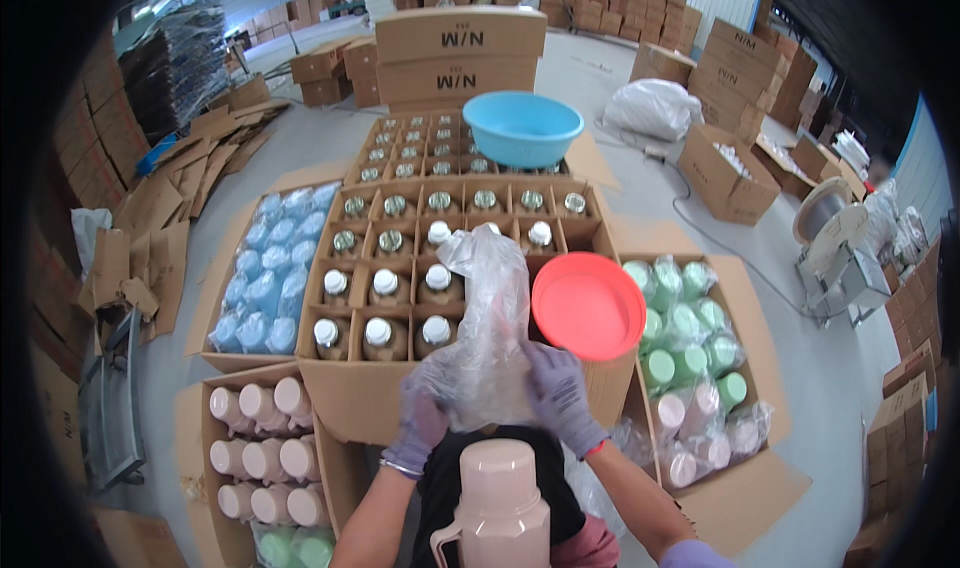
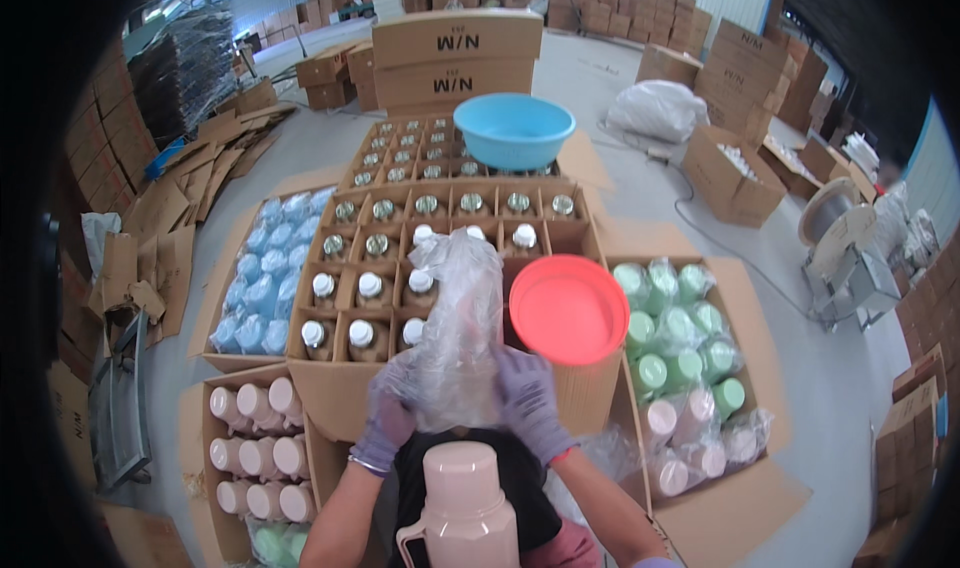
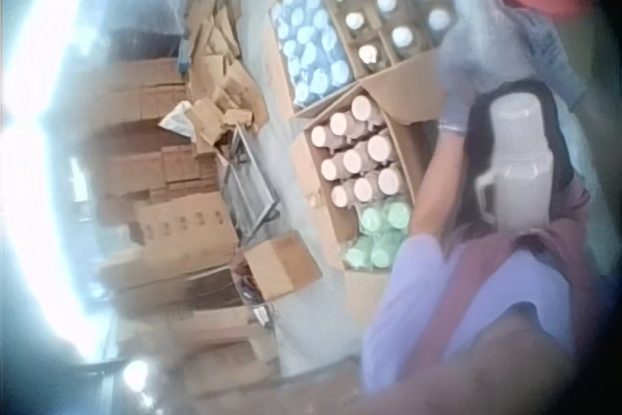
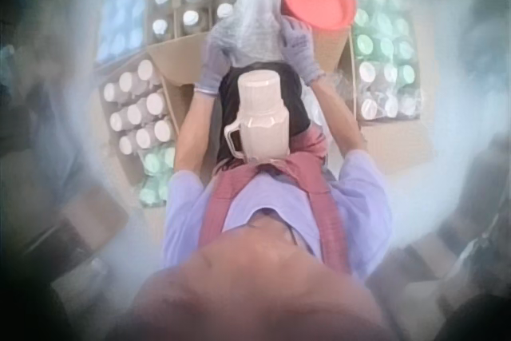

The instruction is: The person assembles thermos bottles by inserting metal inner bottles into colored outer shells, screwing on lids, and placing the completed units into plastic bags. The person handles green and pink thermos shells, metal inner bottles, and lids, then bags the finished products.

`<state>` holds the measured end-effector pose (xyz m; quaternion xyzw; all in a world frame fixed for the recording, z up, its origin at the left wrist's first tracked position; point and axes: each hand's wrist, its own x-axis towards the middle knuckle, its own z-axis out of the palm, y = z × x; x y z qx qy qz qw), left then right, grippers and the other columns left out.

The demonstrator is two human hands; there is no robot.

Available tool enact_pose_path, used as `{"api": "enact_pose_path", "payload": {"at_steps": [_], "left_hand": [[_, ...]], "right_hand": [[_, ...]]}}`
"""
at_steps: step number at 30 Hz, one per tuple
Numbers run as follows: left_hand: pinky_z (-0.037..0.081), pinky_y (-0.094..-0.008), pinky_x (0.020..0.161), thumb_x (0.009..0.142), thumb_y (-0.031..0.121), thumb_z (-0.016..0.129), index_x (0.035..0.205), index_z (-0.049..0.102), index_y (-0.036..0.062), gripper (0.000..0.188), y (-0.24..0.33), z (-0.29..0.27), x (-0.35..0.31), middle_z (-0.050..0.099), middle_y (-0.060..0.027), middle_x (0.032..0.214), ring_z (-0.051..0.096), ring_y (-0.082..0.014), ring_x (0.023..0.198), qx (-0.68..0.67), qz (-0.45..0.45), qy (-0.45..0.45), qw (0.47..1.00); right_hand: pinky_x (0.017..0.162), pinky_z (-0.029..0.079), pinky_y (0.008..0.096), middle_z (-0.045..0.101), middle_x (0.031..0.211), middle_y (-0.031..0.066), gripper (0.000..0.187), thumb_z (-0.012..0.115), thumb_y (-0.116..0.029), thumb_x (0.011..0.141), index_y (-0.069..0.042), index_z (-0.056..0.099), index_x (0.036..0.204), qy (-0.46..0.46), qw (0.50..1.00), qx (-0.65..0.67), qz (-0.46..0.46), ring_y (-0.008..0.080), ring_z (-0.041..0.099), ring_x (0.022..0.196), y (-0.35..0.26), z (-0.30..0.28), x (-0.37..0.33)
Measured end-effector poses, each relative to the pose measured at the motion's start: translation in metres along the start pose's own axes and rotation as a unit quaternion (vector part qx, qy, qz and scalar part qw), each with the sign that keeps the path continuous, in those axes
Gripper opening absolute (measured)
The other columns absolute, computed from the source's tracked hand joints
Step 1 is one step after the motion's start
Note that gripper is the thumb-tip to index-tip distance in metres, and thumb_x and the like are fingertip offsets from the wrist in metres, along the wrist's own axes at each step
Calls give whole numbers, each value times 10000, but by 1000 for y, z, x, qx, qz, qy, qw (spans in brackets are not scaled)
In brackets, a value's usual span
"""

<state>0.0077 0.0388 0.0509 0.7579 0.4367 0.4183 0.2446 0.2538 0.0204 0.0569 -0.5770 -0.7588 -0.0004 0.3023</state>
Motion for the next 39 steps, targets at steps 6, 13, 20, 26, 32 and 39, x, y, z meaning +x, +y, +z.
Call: {"api": "enact_pose_path", "payload": {"at_steps": [6,13,20,26,32,39], "left_hand": [[468,-426,1030,979,190,485,1332,555,-43,429,-17,-64,-123,614,-237,1309,595,-337,1240,-255,-206,49,944],[458,-417,1062,849,22,639,1380,506,-37,551,7,-30,-57,606,-182,1314,592,-314,1218,16,-48,49,997],[489,-377,1012,988,194,577,1369,526,-37,449,-20,-45,-124,618,-180,1302,613,-248,1178,-64,-216,-44,973],[553,-369,850,1004,190,472,1278,581,-139,442,62,-48,-214,725,-217,1065,688,-246,901,-191,-150,-4,970],[529,-357,916,1024,226,497,1268,607,-95,418,130,-70,-301,709,-150,1122,666,-225,997,-208,-365,-51,906],[511,-367,973,1045,232,510,1288,610,-66,397,141,-105,-211,693,-136,1193,664,-265,1070,-147,-336,-129,921]], "right_hand": [[813,539,381,693,932,134,320,681,-90,869,-46,674,1187,8,942,221,253,276,678,848,26,0,-87],[1060,442,411,584,1313,132,535,768,-248,797,-47,618,1269,-35,990,127,-45,343,556,1220,-61,-14,1],[999,478,437,621,1152,185,556,769,-237,782,-17,591,1260,-6,971,159,175,370,602,1096,21,46,-28],[1073,397,564,615,1144,129,338,727,-258,796,-72,606,1051,54,976,209,18,320,582,1112,-71,-63,-151],[1132,350,546,602,1089,55,306,695,-256,762,-139,618,1034,-188,957,171,-138,268,568,1117,-64,-66,-272],[1168,294,555,561,1178,81,460,672,-291,722,-172,607,1162,-346,903,167,-192,302,506,1225,-44,-94,-288]]}}
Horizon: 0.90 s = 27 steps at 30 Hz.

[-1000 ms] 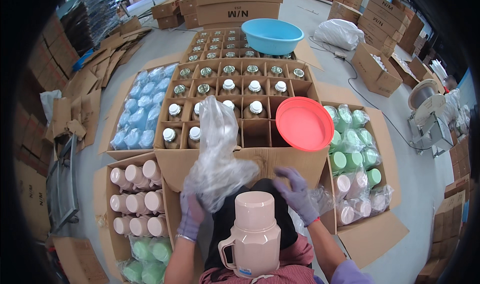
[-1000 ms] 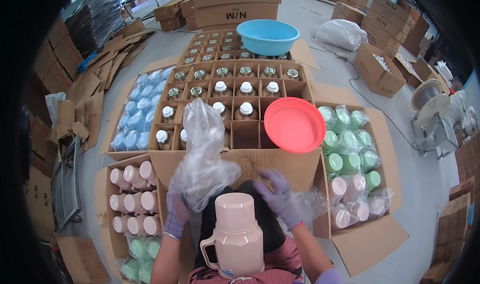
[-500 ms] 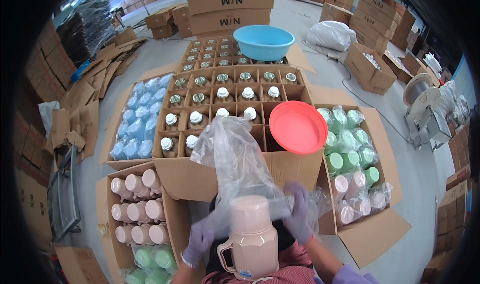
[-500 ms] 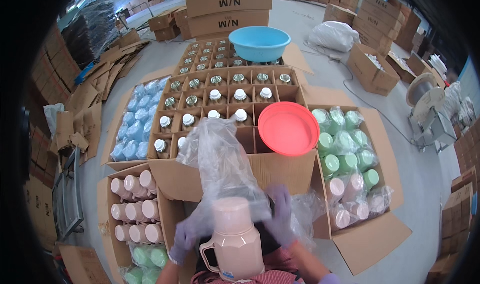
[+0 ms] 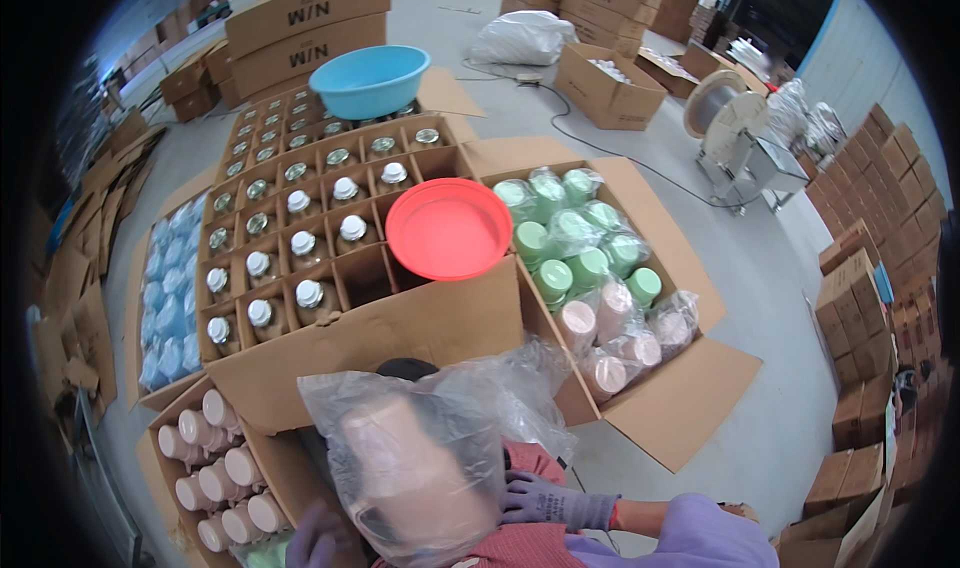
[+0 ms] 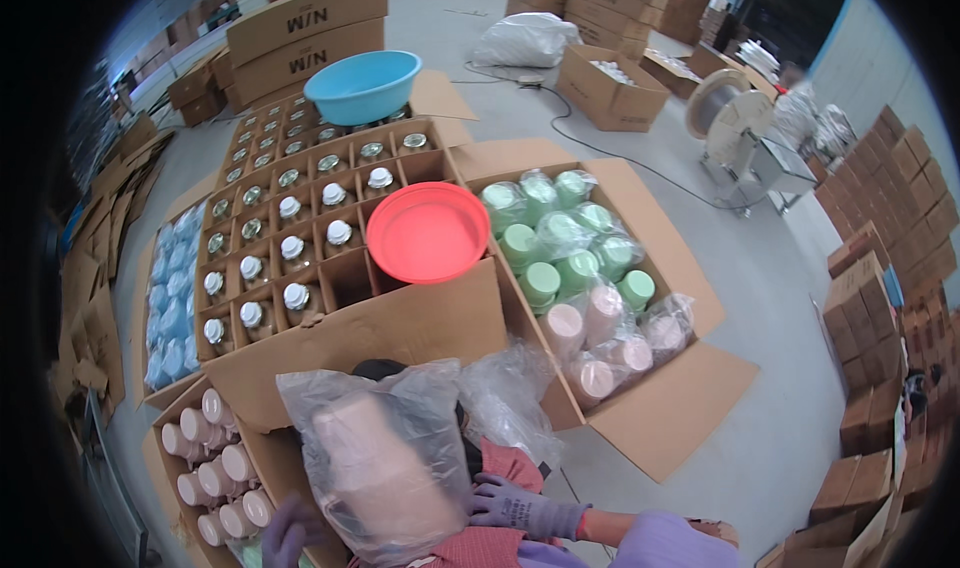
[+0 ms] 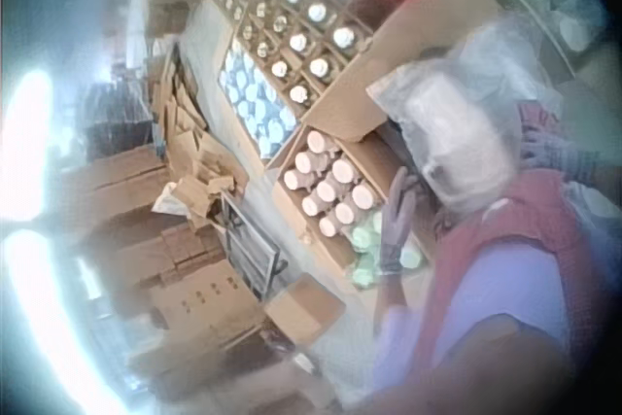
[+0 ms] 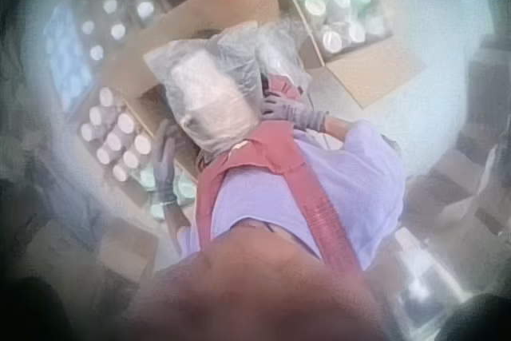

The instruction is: The person assembles thermos bottles by inserting metal inner bottles into colored outer shells, screwing on lids, and placing the completed units into plastic bags. The person handles green and pink thermos shells, metal inner bottles, and lids, then bags the finished products.

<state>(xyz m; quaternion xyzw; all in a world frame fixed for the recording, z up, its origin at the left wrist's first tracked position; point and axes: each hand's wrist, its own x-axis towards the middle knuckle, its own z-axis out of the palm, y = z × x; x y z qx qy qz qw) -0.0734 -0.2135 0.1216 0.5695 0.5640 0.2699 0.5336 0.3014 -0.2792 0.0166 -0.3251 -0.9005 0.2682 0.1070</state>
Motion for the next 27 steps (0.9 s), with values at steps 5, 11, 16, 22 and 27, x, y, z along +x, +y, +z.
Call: {"api": "enact_pose_path", "payload": {"at_steps": [5,11,16,22,27], "left_hand": [[528,-399,849,968,236,617,1228,654,10,346,-19,7,52,701,-170,1030,667,-333,969,279,-18,-128,952],[529,-371,843,967,221,589,1207,660,-25,351,1,-22,30,701,-146,1091,668,-300,975,172,-102,-244,949],[552,-397,911,956,168,540,1247,587,-47,365,-50,1,-25,655,-144,1162,653,-273,1041,-350,-281,-19,893],[447,-564,1100,956,177,519,1361,509,1,442,-84,37,-74,595,-202,1342,546,-389,1289,-640,-86,236,726],[472,-548,1087,933,183,510,1293,546,39,389,-200,-40,-109,632,-151,1305,615,-358,1201,-512,101,441,730]], "right_hand": [[1193,264,561,567,1206,85,446,690,-284,728,-160,609,1148,64,995,65,26,299,504,1247,-3,4,-18],[1132,337,498,574,1247,70,304,613,-208,852,-162,617,1153,106,982,151,40,273,522,1225,8,10,-7],[915,458,433,629,1180,74,291,659,-198,802,-148,658,1089,85,989,122,-19,271,601,1067,23,-15,29],[918,482,437,666,1146,104,318,694,-143,787,-61,654,1092,146,976,118,-108,303,629,1008,-15,-48,188],[1031,425,498,623,1141,83,323,681,-161,802,-111,655,1120,82,979,8,-188,300,586,1100,-14,-52,252]]}}
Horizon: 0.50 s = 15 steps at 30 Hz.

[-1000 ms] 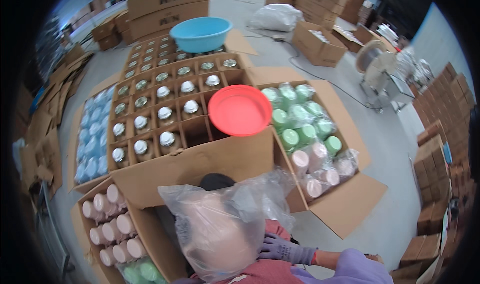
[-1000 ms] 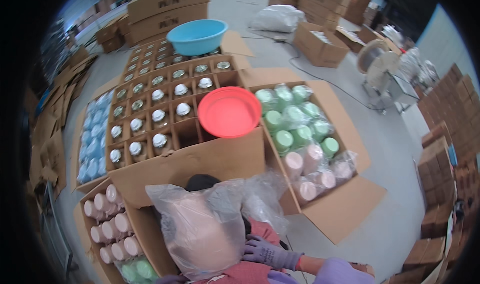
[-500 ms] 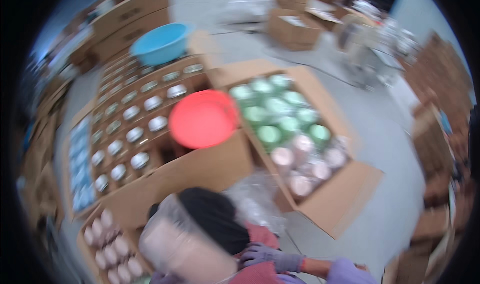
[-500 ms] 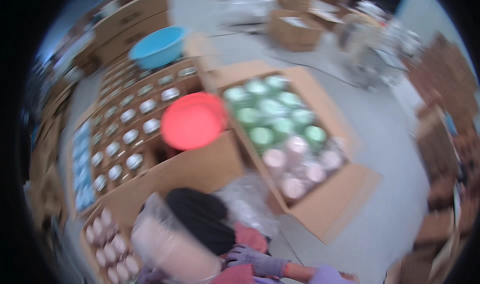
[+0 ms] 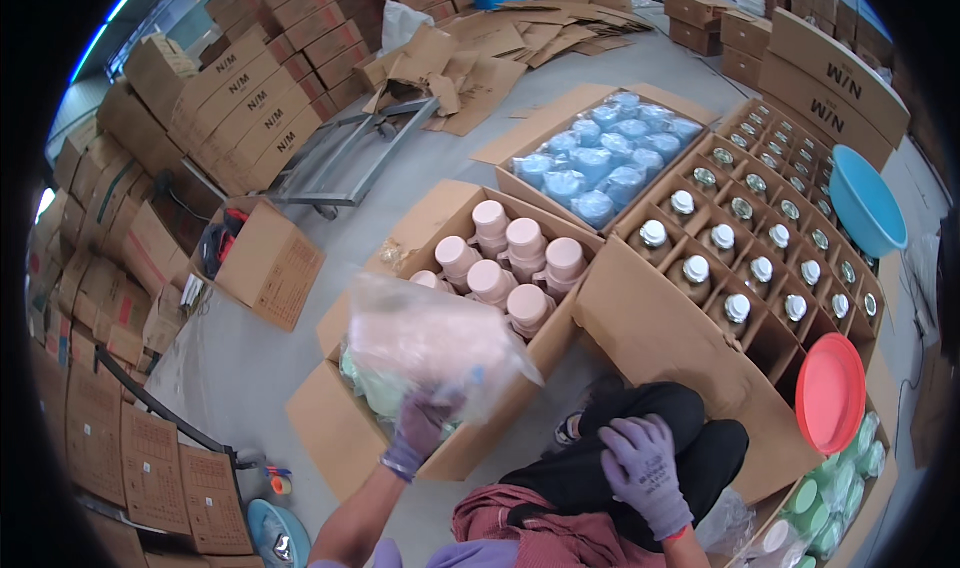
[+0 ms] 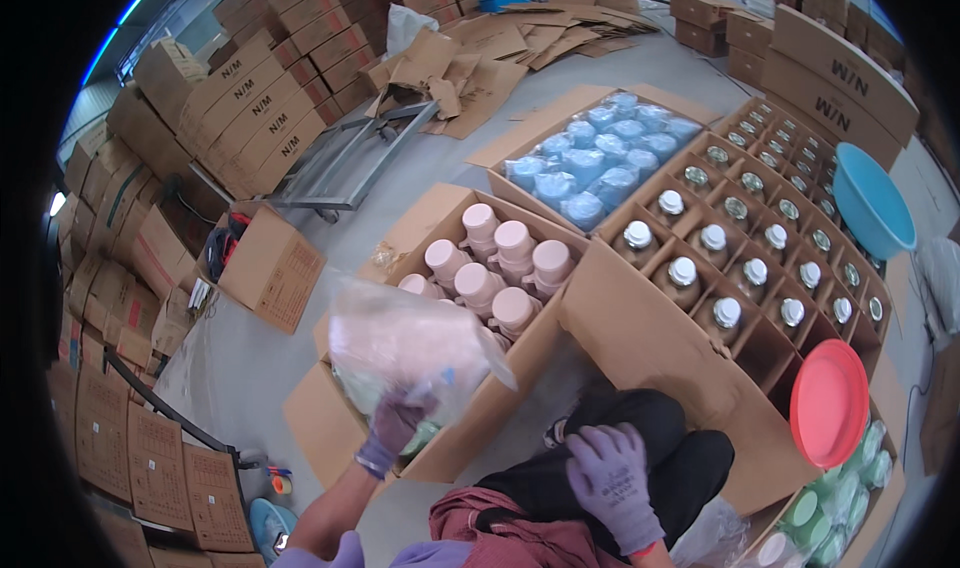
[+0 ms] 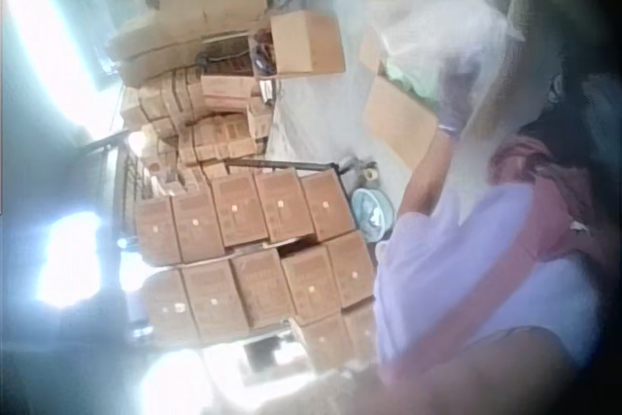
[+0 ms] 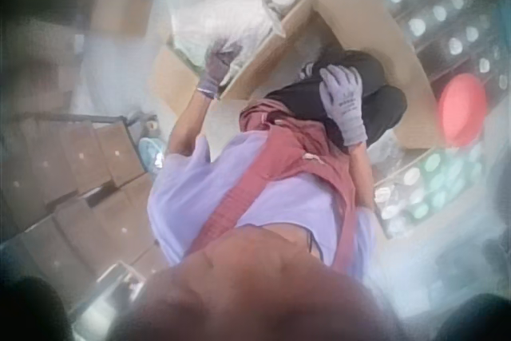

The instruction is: The person assembles thermos bottles by inserting metal inner bottles into colored outer shells, screwing on lids, and placing the completed units into plastic bags. The person handles green and pink thermos shells, metal inner bottles, and lids, then bags the finished products.

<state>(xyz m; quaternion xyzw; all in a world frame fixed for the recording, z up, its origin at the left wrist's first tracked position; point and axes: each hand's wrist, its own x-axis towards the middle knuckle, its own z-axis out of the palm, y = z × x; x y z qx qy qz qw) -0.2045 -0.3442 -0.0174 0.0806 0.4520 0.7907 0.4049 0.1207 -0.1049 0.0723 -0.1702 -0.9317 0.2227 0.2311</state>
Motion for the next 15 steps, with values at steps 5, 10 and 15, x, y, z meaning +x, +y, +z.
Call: {"api": "enact_pose_path", "payload": {"at_steps": [5,10,15], "left_hand": [[598,-574,918,846,10,590,1099,532,17,260,44,-133,120,598,-103,1023,650,-338,1009,101,173,272,941],[617,-483,849,821,-29,612,1104,544,34,298,18,-164,196,609,-106,990,637,-308,969,2,172,361,916],[546,-382,750,838,-12,654,1084,631,39,252,-25,-256,193,642,-69,981,615,-230,866,66,234,480,843]], "right_hand": [[1117,333,586,566,1238,153,368,666,-140,755,-77,654,1117,-6,992,-118,50,375,482,1256,14,26,-4],[1111,319,606,572,1242,126,413,654,-143,702,-93,666,1112,1,970,-223,95,376,466,1262,6,46,12],[1105,321,600,583,1227,109,403,643,-139,684,-101,674,1084,-18,966,-241,95,362,481,1242,-4,60,32]]}}
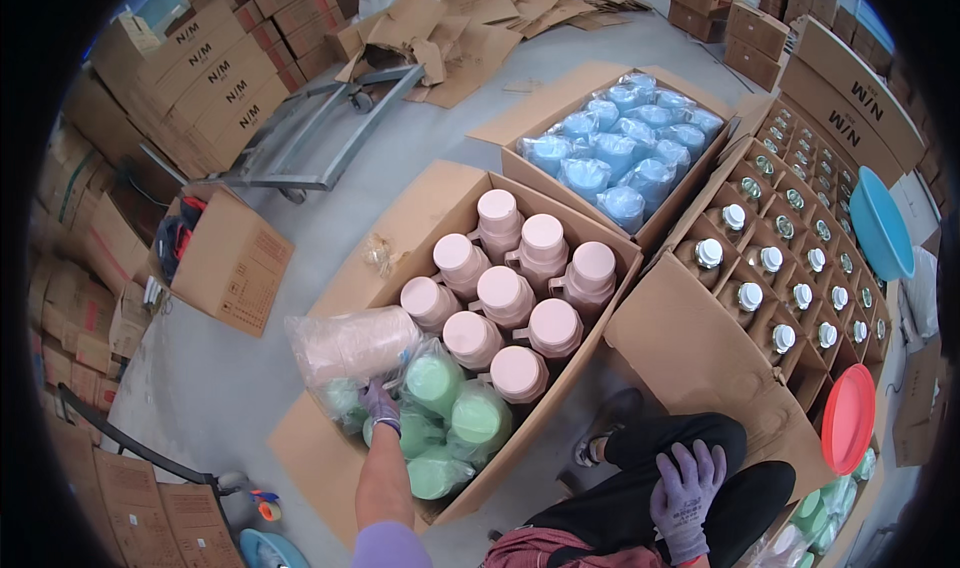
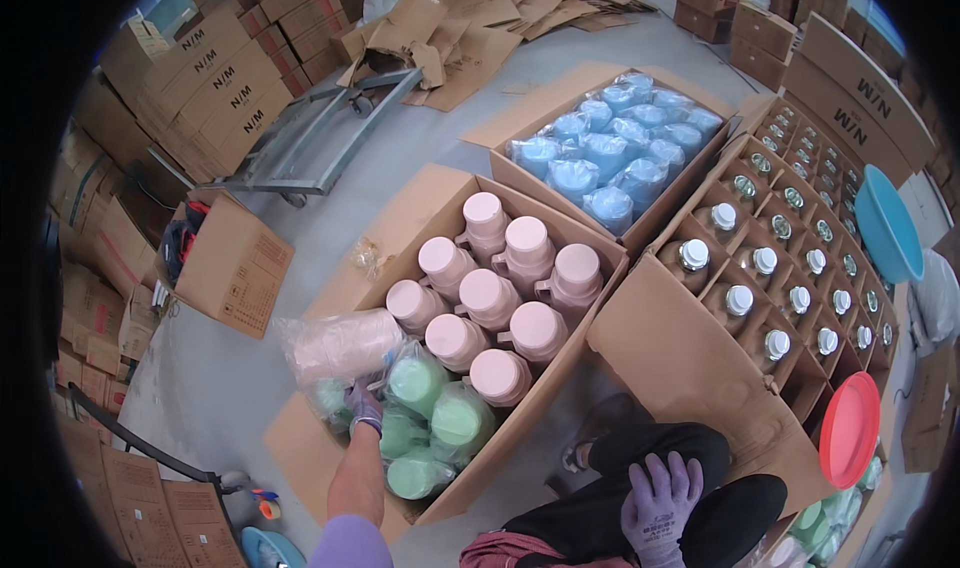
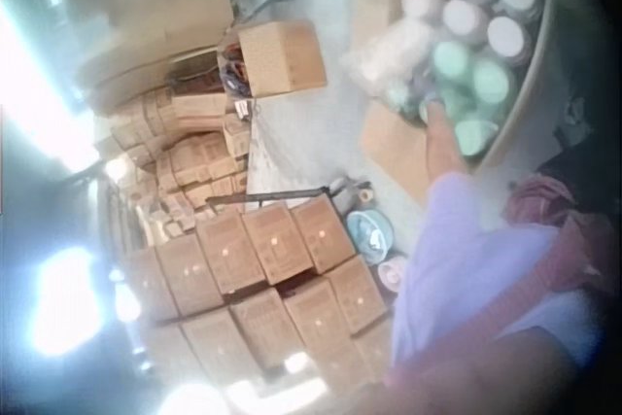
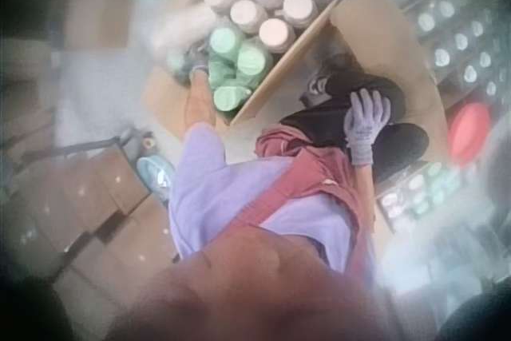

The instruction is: The person assembles thermos bottles by inserting metal inner bottles into colored outer shells, screwing on lids, and placing the completed units into plastic bags. The person handles green and pink thermos shells, metal inner bottles, and lids, then bags the finished products.

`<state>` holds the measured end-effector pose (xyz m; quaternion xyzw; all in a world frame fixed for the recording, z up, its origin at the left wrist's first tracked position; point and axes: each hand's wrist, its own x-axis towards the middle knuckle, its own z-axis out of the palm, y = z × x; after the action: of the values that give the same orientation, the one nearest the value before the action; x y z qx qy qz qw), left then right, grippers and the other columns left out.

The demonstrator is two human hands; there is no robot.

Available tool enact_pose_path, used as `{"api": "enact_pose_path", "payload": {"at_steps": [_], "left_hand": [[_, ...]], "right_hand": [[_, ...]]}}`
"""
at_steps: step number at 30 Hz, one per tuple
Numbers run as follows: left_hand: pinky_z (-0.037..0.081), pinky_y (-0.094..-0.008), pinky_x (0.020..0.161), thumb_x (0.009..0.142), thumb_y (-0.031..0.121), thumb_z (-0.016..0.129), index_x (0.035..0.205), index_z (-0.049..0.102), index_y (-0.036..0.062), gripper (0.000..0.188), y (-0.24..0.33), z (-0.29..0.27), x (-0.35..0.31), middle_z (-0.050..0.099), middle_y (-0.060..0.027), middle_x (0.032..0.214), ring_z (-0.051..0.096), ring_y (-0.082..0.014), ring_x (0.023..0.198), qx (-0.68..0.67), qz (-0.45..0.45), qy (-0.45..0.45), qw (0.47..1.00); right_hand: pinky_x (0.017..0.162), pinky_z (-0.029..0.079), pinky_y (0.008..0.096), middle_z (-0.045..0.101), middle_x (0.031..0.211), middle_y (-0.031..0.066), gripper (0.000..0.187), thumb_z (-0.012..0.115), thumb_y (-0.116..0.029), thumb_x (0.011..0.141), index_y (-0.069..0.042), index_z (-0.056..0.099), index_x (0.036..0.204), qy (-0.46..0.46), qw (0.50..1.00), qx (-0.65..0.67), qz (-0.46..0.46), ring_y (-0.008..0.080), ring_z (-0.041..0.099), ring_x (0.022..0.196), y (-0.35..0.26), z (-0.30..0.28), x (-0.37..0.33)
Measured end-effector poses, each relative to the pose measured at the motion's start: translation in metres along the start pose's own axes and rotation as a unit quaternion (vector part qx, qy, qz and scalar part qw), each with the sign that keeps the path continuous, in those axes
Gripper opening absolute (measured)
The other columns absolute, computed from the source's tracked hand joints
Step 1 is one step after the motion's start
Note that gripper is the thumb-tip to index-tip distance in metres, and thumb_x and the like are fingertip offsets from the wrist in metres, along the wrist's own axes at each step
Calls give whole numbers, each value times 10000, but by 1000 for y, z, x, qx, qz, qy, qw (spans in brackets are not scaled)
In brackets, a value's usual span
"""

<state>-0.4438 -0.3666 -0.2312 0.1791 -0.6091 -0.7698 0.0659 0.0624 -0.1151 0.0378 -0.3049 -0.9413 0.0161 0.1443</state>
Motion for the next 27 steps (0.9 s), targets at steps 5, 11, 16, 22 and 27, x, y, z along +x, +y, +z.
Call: {"api": "enact_pose_path", "payload": {"at_steps": [5,11,16,22,27], "left_hand": [[520,-381,758,848,26,660,1070,690,3,224,-26,-38,30,708,-118,972,641,-247,820,190,54,-25,980],[505,-432,717,842,255,667,940,730,-36,313,-34,-28,35,716,-249,872,689,-366,804,511,50,-331,792],[505,-494,845,864,232,647,1026,706,-17,303,32,-2,22,701,-238,961,663,-412,937,642,156,-272,700],[419,-520,1045,762,397,795,1375,528,53,752,79,106,-191,574,-217,1294,563,-402,1198,497,353,-525,594],[479,-531,992,662,388,871,1535,333,91,1068,81,141,-216,487,-251,1342,519,-445,1233,607,300,-535,506]], "right_hand": [[1111,312,608,601,1208,105,377,610,-125,710,-102,676,1081,-10,1000,9,-1,369,496,1225,-12,0,11],[1097,323,597,600,1208,96,383,610,-150,718,-107,668,1094,2,1000,-4,-15,358,502,1219,-16,5,15],[1116,312,608,608,1206,92,375,609,-107,725,-120,675,1093,-1,1000,31,0,361,506,1230,-17,6,14],[1073,353,571,605,1192,71,378,659,-152,708,-129,677,1085,20,999,22,-18,334,512,1204,-11,3,14],[1079,353,567,612,1196,67,393,705,-160,713,-139,673,1104,15,994,98,-33,324,515,1205,-7,-11,20]]}}
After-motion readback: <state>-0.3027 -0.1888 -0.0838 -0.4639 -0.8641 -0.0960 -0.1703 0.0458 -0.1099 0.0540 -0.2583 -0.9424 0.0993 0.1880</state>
